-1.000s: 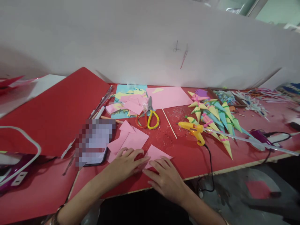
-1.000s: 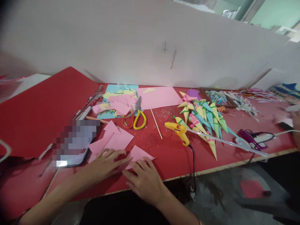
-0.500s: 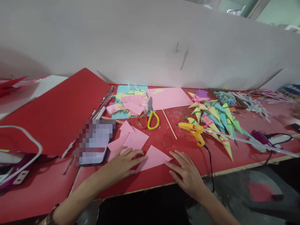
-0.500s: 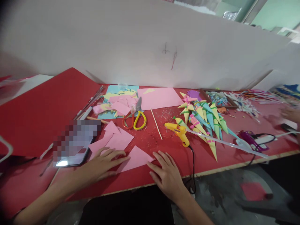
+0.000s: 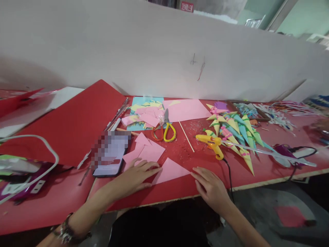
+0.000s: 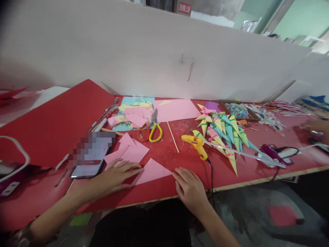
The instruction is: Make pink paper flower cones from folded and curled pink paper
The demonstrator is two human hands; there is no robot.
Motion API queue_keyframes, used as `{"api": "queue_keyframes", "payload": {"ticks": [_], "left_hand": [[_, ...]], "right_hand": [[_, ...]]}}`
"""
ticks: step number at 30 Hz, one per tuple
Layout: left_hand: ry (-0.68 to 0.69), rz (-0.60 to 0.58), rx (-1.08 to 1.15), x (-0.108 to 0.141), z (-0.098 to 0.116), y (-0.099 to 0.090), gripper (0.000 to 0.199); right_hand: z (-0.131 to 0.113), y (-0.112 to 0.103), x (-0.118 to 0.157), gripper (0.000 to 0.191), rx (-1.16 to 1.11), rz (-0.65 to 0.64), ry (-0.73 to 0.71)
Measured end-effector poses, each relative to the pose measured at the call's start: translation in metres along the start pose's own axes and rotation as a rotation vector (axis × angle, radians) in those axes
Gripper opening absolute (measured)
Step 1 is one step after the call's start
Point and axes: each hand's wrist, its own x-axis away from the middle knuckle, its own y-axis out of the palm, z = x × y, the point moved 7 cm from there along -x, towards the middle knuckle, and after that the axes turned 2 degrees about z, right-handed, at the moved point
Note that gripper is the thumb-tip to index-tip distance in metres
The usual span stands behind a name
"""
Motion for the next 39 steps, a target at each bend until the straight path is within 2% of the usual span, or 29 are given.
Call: {"api": "queue_keyframes", "payload": {"ticks": [6,9,12,14,16,18,21,24,25,28,30,33,36,39], "left_hand": [[-0.048,-0.100,-0.010,-0.007,0.012,-0.009,0.052],[-0.099,-0.107,-0.026,-0.009,0.022,-0.010,0.061],[-0.139,-0.035,-0.061,-0.010,0.029,-0.008,0.067],[-0.135,0.010,-0.069,-0.010,0.035,-0.006,0.071],[-0.066,0.039,-0.039,-0.012,0.047,-0.003,0.072],[0.038,0.063,0.012,-0.014,0.062,0.001,0.068],[0.105,0.079,0.021,-0.019,0.078,0.006,0.047],[0.119,0.079,-0.080,-0.023,0.084,0.010,0.011],[0.131,0.077,-0.118,-0.024,0.085,0.010,0.006],[0.129,0.085,-0.144,-0.026,0.081,0.009,0.016],[0.096,0.130,-0.135,-0.027,0.076,0.005,0.017],[0.102,0.266,-0.203,-0.029,0.069,-0.007,0.008],[0.154,0.418,-0.323,-0.034,0.064,-0.029,0.021],[0.165,0.521,-0.459,-0.040,0.057,-0.055,0.026]], "right_hand": [[0.004,-0.003,-0.011,0.028,-0.007,0.023,0.086],[-0.019,0.003,-0.019,0.043,-0.116,-0.063,-0.028],[-0.042,0.016,-0.016,0.061,-0.144,-0.184,-0.132],[-0.052,0.023,-0.010,0.065,-0.118,-0.195,-0.155],[-0.055,0.026,-0.002,0.052,-0.092,-0.124,-0.131],[-0.056,0.025,0.004,0.027,-0.070,-0.012,-0.093],[-0.060,0.025,0.008,0.004,-0.073,0.062,-0.106],[-0.065,0.018,0.004,0.012,-0.083,0.152,-0.164],[-0.066,0.016,0.001,0.019,-0.087,0.181,-0.184],[-0.066,0.011,-0.009,0.038,-0.113,0.192,-0.199],[-0.063,0.009,-0.018,0.043,-0.129,0.162,-0.186],[-0.058,0.002,-0.036,0.042,-0.152,0.127,-0.147],[-0.054,-0.004,-0.061,0.038,-0.184,0.060,-0.099],[-0.049,-0.009,-0.089,0.030,-0.279,-0.003,-0.014]]}}
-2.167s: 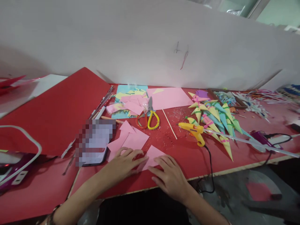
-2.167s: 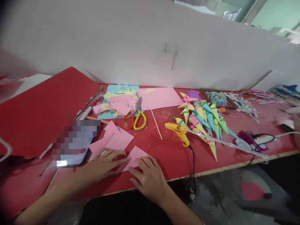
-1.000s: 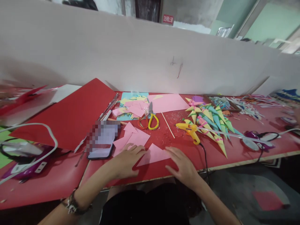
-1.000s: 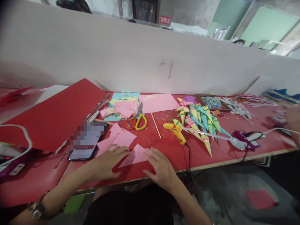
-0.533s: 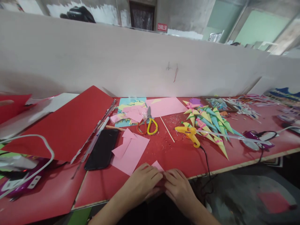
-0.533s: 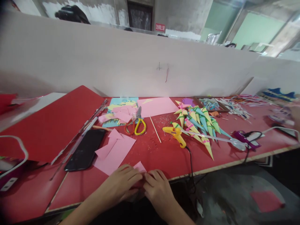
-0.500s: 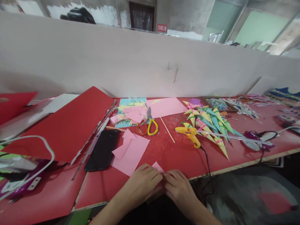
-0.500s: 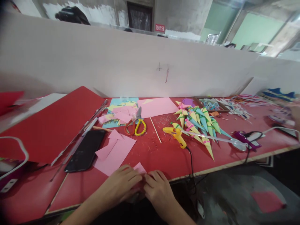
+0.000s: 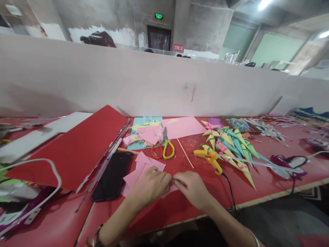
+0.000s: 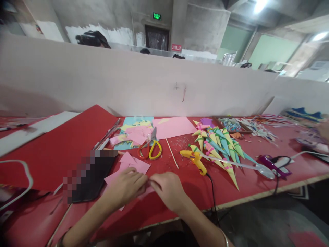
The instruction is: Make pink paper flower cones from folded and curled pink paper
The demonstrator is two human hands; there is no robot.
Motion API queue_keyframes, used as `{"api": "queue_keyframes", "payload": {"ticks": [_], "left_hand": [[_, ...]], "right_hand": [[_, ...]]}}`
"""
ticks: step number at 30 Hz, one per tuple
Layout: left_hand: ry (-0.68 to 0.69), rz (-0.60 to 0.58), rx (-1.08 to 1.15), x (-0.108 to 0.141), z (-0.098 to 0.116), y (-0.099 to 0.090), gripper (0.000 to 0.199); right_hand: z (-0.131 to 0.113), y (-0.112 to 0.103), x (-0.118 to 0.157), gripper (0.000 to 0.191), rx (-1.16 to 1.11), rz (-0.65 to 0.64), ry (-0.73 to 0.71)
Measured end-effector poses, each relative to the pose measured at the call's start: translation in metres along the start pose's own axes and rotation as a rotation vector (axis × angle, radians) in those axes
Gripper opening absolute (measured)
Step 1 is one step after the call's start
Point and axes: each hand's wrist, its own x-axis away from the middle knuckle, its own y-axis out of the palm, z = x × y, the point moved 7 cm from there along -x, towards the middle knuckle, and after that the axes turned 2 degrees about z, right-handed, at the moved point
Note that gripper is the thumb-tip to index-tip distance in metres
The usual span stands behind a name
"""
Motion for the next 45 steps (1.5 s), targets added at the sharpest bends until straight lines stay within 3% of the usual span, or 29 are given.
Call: {"api": "queue_keyframes", "payload": {"ticks": [4,8,10,12,15,18,22,26,31,37,41,45], "left_hand": [[0.010,0.073,-0.113,-0.007,-0.026,-0.016,0.029],[0.005,0.045,-0.195,0.014,-0.056,-0.024,0.034],[-0.116,0.003,-0.229,0.027,-0.076,-0.026,0.035],[-0.305,0.069,-0.209,0.035,-0.091,-0.035,0.034],[-0.355,0.097,0.064,0.025,-0.083,-0.034,0.026],[-0.258,-0.068,0.243,0.004,-0.058,-0.018,0.022],[-0.261,-0.157,0.291,-0.008,-0.051,-0.006,0.035],[-0.339,-0.190,0.436,-0.009,-0.053,0.003,0.032],[-0.526,-0.269,0.782,0.006,-0.058,0.014,0.037],[-0.738,-0.291,0.781,0.034,-0.085,0.007,0.037],[-0.717,-0.274,0.831,0.019,-0.083,0.004,0.038],[-0.768,-0.168,1.046,0.006,-0.084,0.013,0.027]], "right_hand": [[0.003,-0.011,-0.024,0.026,-0.216,-0.040,0.055],[0.019,-0.026,-0.023,0.029,-0.331,-0.094,0.115],[0.031,-0.034,-0.018,0.031,-0.321,-0.064,0.178],[0.038,-0.037,-0.014,0.031,-0.309,-0.063,0.200],[0.032,-0.030,-0.014,0.028,-0.369,-0.136,0.145],[0.023,-0.027,-0.021,0.026,-0.378,-0.153,0.082],[0.014,-0.030,-0.031,0.020,-0.102,-0.037,-0.041],[-0.003,-0.021,-0.037,0.014,0.087,0.053,-0.182],[0.010,-0.014,-0.035,0.013,0.030,0.103,-0.081],[0.042,-0.037,-0.015,0.019,0.020,0.218,0.035],[0.032,-0.045,-0.014,0.019,-0.095,0.299,-0.011],[0.019,-0.025,-0.030,0.021,-0.365,0.106,-0.020]]}}
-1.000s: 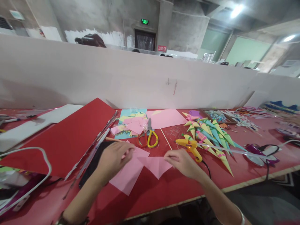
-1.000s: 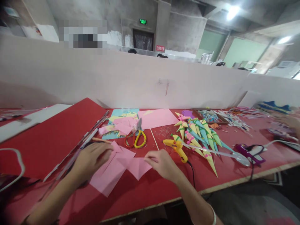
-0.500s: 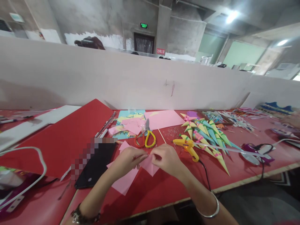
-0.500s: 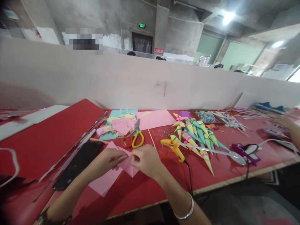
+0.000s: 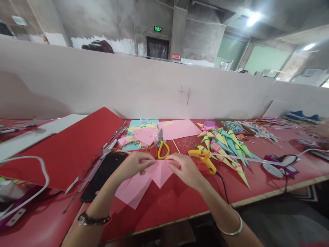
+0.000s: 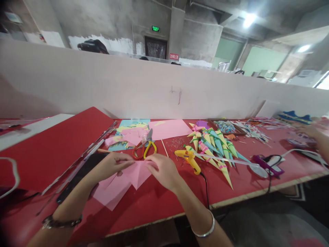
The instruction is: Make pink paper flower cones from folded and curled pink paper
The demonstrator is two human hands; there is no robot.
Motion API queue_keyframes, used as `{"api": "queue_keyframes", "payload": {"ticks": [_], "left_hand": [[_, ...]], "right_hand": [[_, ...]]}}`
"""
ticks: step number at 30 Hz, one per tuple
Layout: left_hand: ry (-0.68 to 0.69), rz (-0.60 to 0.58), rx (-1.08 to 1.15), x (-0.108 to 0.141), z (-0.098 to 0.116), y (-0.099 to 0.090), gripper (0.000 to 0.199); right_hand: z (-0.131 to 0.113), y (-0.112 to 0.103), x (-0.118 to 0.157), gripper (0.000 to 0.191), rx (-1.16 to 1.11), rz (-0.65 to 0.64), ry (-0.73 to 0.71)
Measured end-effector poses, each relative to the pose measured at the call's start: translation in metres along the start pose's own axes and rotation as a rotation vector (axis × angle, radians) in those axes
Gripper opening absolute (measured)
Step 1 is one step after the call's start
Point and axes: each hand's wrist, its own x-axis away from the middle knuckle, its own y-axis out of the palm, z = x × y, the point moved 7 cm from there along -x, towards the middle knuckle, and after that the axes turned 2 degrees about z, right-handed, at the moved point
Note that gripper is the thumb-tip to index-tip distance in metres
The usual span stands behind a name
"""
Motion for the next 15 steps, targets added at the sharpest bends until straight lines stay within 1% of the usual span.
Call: {"api": "queue_keyframes", "payload": {"ticks": [2,5,6,7,11,13,15], "left_hand": [[0.016,0.063,0.133,-0.007,-0.006,-0.002,0.032],[0.097,0.151,0.390,-0.014,-0.017,-0.006,0.053],[0.113,0.166,0.446,-0.016,-0.021,-0.005,0.057],[0.119,0.181,0.468,-0.018,-0.025,-0.005,0.058],[0.084,0.235,0.401,-0.023,-0.041,-0.003,0.057],[0.064,0.245,0.382,-0.025,-0.043,-0.005,0.058],[0.049,0.241,0.353,-0.025,-0.039,-0.008,0.055]], "right_hand": [[0.009,0.010,-0.008,0.019,-0.213,-0.038,0.102],[0.030,0.021,-0.021,0.018,-0.562,0.034,0.255],[0.035,0.026,-0.025,0.019,-0.608,0.045,0.272],[0.039,0.030,-0.030,0.020,-0.638,0.049,0.281],[0.044,0.043,-0.041,0.024,-0.700,0.025,0.282],[0.042,0.045,-0.042,0.028,-0.708,0.004,0.270],[0.038,0.044,-0.042,0.035,-0.675,-0.028,0.224]]}}
